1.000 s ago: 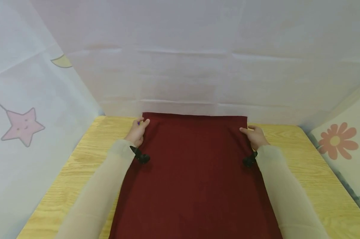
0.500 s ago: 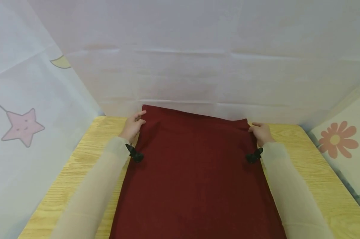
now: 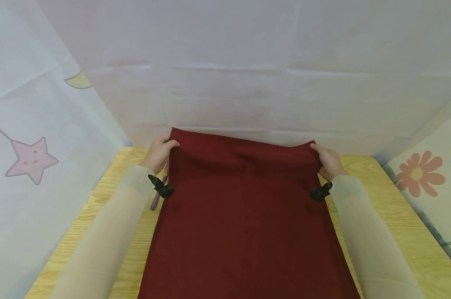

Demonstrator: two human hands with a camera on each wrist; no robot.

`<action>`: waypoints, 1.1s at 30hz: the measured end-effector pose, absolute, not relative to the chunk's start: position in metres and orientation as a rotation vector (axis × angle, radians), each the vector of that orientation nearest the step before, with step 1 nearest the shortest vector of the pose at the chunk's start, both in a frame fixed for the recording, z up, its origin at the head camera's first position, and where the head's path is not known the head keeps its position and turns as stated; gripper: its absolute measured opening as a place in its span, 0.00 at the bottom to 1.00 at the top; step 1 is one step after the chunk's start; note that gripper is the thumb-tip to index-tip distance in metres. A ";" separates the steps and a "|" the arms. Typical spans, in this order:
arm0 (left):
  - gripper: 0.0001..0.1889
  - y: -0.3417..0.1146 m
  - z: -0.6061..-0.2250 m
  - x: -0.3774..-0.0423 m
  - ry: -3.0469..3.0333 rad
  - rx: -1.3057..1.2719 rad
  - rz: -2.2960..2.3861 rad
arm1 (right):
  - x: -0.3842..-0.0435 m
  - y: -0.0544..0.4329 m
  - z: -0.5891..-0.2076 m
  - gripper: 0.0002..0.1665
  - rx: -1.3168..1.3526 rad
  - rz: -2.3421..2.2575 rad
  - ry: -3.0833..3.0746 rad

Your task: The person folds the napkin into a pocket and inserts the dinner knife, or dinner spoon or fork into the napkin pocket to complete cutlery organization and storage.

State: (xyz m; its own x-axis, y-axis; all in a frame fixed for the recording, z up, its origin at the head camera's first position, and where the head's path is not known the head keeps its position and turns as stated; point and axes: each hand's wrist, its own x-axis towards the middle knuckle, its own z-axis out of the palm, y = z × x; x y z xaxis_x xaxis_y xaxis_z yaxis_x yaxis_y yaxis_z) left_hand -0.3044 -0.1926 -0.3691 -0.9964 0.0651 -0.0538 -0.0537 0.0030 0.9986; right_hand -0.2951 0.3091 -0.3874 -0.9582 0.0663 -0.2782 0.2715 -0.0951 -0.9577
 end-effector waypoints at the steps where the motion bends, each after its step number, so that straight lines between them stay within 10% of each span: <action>1: 0.11 -0.195 -0.370 -0.307 2.155 0.018 2.159 | -0.295 0.309 -0.387 0.28 0.345 -2.115 2.095; 15: 0.26 -0.213 -0.340 -0.301 2.535 0.145 1.806 | -0.295 0.331 -0.364 0.25 0.022 -1.611 2.911; 33: 0.05 -0.200 -0.279 -0.317 2.376 0.140 2.539 | -0.300 0.323 -0.302 0.06 0.127 -2.402 2.599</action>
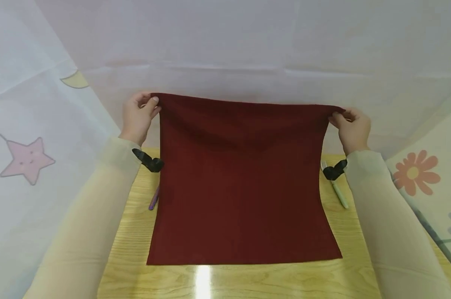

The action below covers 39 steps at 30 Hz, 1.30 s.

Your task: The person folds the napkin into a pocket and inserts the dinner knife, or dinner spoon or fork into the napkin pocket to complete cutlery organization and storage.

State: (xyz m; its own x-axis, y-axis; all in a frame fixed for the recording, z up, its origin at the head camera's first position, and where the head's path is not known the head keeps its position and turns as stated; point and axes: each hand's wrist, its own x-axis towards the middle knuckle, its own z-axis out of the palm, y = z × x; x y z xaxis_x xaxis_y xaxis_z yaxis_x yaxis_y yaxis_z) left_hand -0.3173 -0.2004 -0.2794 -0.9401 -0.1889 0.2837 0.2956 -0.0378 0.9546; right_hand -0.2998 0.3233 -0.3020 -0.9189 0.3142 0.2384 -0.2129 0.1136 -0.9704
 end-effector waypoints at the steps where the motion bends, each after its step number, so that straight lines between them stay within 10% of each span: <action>1: 0.05 -0.199 -0.277 -0.315 -1.893 -0.132 -2.060 | -0.299 0.321 -0.300 0.08 -0.075 1.895 -1.974; 39: 0.07 -0.274 -0.395 -0.191 -2.763 -0.968 -1.551 | -0.173 0.416 -0.387 0.15 0.426 1.120 -2.919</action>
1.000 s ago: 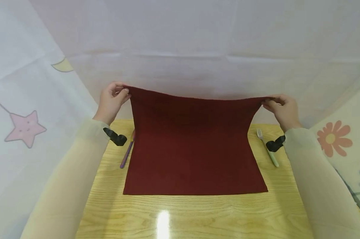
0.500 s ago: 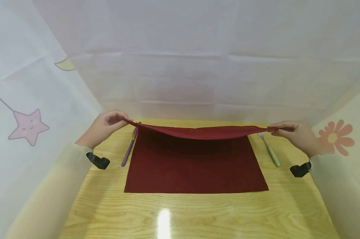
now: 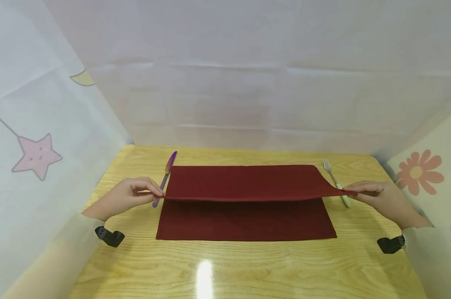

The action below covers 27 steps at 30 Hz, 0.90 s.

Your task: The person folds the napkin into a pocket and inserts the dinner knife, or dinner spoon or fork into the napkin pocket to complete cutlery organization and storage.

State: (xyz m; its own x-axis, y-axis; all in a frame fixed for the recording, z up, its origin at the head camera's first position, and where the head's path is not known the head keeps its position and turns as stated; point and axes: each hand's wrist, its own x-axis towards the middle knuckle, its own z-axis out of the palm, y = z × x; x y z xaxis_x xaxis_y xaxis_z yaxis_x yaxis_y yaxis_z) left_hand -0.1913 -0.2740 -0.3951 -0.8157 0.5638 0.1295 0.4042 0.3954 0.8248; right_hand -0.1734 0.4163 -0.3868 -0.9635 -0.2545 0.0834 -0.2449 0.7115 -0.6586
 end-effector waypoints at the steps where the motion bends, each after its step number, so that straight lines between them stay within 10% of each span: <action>1: 0.07 -0.273 -0.398 -0.189 2.478 0.905 1.344 | -0.171 0.417 -0.391 0.15 -0.447 -1.133 2.886; 27: 0.10 -0.262 -0.422 -0.162 2.435 1.082 0.847 | -0.142 0.410 -0.448 0.12 -0.692 -1.085 2.744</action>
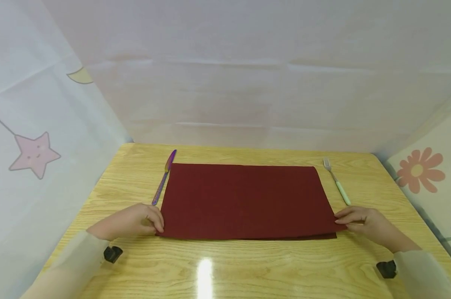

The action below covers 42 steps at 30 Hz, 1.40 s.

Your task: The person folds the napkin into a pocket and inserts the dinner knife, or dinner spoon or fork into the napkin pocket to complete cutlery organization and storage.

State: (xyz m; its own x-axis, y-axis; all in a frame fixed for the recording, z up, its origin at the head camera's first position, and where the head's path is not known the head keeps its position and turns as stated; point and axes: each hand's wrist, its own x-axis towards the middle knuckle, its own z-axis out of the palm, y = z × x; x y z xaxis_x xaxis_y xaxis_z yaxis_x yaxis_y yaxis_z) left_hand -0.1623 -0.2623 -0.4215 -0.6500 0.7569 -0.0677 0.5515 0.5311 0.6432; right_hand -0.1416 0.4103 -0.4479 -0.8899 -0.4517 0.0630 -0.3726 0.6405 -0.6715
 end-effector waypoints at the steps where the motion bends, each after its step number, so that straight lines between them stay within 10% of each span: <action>1: 0.11 -0.262 -0.422 -0.162 2.435 1.083 0.837 | -0.142 0.410 -0.449 0.12 -0.708 -1.053 2.742; 14: 0.05 -0.249 -0.418 -0.163 2.592 0.854 0.660 | -0.144 0.397 -0.445 0.13 -0.904 -0.770 2.717; 26: 0.19 -0.228 -0.419 -0.155 2.626 0.220 0.829 | -0.146 0.378 -0.444 0.16 -0.315 -1.110 2.535; 42: 0.22 -0.240 -0.431 -0.158 2.398 0.230 1.205 | -0.150 0.360 -0.440 0.22 0.084 -0.911 2.567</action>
